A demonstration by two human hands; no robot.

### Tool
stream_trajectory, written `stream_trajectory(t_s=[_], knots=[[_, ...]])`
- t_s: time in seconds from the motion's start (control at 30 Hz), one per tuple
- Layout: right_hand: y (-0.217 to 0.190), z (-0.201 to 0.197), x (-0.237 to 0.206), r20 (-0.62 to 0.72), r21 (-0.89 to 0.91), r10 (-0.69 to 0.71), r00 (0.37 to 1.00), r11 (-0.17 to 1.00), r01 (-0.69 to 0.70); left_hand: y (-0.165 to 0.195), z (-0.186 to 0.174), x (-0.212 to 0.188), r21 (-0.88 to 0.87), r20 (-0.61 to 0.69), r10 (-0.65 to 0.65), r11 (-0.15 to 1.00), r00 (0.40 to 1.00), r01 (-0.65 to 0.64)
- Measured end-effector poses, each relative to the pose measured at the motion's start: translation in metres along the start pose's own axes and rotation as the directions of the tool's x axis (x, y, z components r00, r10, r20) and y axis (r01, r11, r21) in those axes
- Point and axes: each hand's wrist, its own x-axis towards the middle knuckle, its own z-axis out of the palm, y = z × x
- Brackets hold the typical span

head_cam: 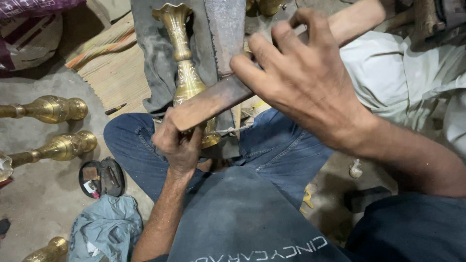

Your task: The person sits cross-legged on the floor with a brass vase held against a cloth-covered support on their lap. They hold a small chisel against the vase surface and strike it with a wooden mallet, working the chisel around the vase to cut a decorative pattern, then rotate the vase and continue tapping.

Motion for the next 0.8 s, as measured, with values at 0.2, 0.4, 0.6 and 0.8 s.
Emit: stream_trajectory(t_s=[0.2,0.4,0.6,0.8], knots=[[0.001,0.003,-0.005,-0.006,0.020,-0.007,1.000,1.000,0.007,0.003,-0.004,0.007,0.086,0.017,0.048,0.995,0.999,-0.049],[0.000,0.007,-0.011,0.026,0.355,0.076,0.997,0.931,-0.081,-0.001,-0.005,0.003,0.114,0.038,-0.046,0.993,0.998,0.041],[0.002,0.000,-0.005,0.004,0.501,0.118,0.993,0.859,-0.104,-0.001,-0.004,0.002,0.042,0.047,0.026,0.999,0.999,-0.028],[0.002,-0.011,0.004,0.091,0.692,0.144,0.985,0.702,-0.166,-0.003,-0.002,0.004,0.118,0.074,0.142,0.982,0.987,-0.150]])
